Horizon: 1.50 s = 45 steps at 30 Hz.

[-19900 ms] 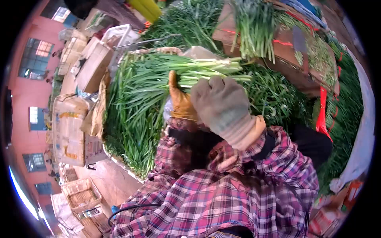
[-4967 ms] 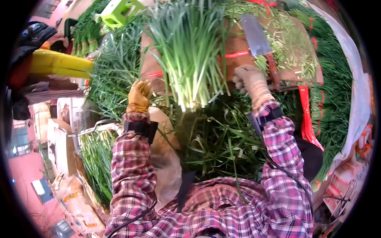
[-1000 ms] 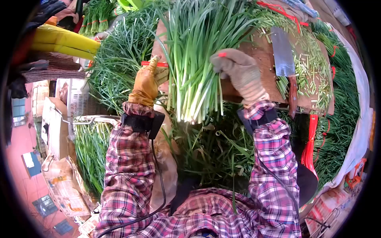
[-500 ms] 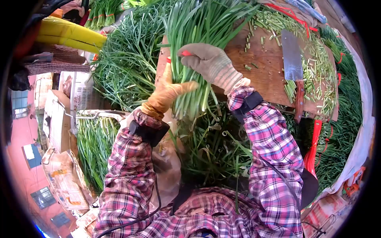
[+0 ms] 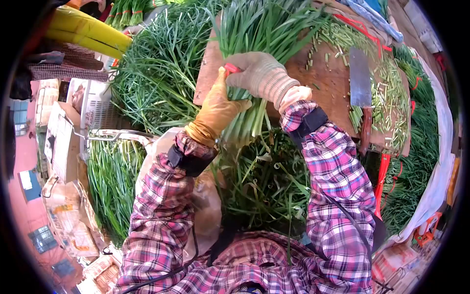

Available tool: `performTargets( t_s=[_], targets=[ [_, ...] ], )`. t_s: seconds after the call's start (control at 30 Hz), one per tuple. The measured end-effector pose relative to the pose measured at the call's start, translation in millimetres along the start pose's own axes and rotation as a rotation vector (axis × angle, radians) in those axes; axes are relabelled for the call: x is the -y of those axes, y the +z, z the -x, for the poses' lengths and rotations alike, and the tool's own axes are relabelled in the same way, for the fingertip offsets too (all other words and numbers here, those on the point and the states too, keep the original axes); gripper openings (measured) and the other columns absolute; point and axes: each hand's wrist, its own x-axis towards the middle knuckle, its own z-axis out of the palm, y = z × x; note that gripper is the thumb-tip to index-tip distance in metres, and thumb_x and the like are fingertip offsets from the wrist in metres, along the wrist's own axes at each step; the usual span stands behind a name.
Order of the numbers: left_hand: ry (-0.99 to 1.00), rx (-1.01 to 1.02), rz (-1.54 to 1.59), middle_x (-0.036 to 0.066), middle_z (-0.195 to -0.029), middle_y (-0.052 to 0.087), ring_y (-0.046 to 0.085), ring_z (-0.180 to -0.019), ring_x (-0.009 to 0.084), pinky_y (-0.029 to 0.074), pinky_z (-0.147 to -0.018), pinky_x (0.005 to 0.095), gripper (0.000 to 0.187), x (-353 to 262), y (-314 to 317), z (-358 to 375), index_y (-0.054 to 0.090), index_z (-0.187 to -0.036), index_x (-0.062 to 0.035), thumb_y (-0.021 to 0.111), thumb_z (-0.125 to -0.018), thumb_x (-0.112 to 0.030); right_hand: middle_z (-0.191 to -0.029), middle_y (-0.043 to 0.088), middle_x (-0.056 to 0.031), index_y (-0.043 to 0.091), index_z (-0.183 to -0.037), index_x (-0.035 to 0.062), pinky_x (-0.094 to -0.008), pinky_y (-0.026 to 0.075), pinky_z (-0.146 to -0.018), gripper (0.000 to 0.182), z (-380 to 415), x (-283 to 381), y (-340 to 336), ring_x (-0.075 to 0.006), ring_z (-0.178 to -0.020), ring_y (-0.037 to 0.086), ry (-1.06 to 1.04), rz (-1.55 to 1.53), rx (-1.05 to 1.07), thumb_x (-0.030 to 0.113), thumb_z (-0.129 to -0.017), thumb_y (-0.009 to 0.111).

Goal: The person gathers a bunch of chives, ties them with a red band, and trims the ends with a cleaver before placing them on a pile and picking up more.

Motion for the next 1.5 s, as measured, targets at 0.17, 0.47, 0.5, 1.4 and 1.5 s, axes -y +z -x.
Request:
performTargets(
  t_s=[0.17, 0.47, 0.5, 1.4, 1.5],
  targets=[
    [0.141, -0.036, 0.049, 0.020, -0.116, 0.053, 0.053, -0.107, 0.0294, 0.041, -0.089, 0.0332, 0.081, 12.0, 3.3, -7.4, 0.031, -0.131, 0.0005, 0.075, -0.064, -0.010, -0.092, 0.066, -0.0063, 0.065, -0.102, 0.0066, -0.0245, 0.048, -0.078, 0.032, -5.7, 0.7, 12.3, -0.0120, -0.083, 0.061, 0.086, -0.084, -0.031, 0.018, -0.073, 0.071],
    [-0.044, 0.123, 0.069, 0.015, -0.116, 0.054, 0.052, -0.107, 0.0218, 0.040, -0.091, 0.0305, 0.084, -14.8, -10.2, -3.6, 0.029, -0.134, -0.0017, 0.075, -0.065, -0.010, -0.095, 0.064, -0.0054, 0.065, -0.101, 0.0174, -0.0308, 0.046, -0.079, 0.026, 0.5, -2.4, 2.1, -0.0220, -0.088, 0.060, -0.030, 0.196, 0.035, 0.032, -0.080, 0.061],
    [-0.043, 0.126, 0.068, 0.015, -0.116, 0.054, 0.052, -0.107, 0.0218, 0.040, -0.091, 0.0305, 0.084, -14.2, -10.8, -4.0, 0.029, -0.134, -0.0017, 0.075, -0.065, -0.010, -0.088, 0.066, -0.0027, 0.068, -0.096, 0.0182, -0.0292, 0.047, -0.075, 0.020, 5.0, -5.7, 6.0, -0.0178, -0.081, 0.062, -0.139, 0.243, -0.143, 0.028, -0.079, 0.066],
    [0.212, 0.430, 0.865, 0.014, -0.105, 0.058, 0.055, -0.099, 0.0230, 0.044, -0.090, 0.0327, 0.071, -135.9, -39.2, -97.2, 0.049, -0.117, 0.0032, 0.069, -0.069, -0.045, -0.085, 0.061, -0.0067, 0.063, -0.091, 0.0024, -0.0227, 0.048, -0.062, 0.014, 88.2, 55.8, -120.0, -0.0117, -0.076, 0.058, -0.714, 0.062, -0.190, 0.013, -0.082, 0.062],
    [0.230, 0.411, 0.895, 0.012, -0.103, 0.059, 0.056, -0.097, 0.0217, 0.044, -0.089, 0.0318, 0.063, -135.9, -45.1, -106.0, 0.051, -0.114, 0.0026, 0.069, -0.070, -0.038, -0.086, 0.061, -0.0071, 0.063, -0.093, 0.0032, -0.0268, 0.050, -0.068, 0.011, 85.3, 67.2, -126.8, -0.0149, -0.078, 0.058, -0.801, 0.072, -0.165, 0.007, -0.084, 0.057]
  ],
)
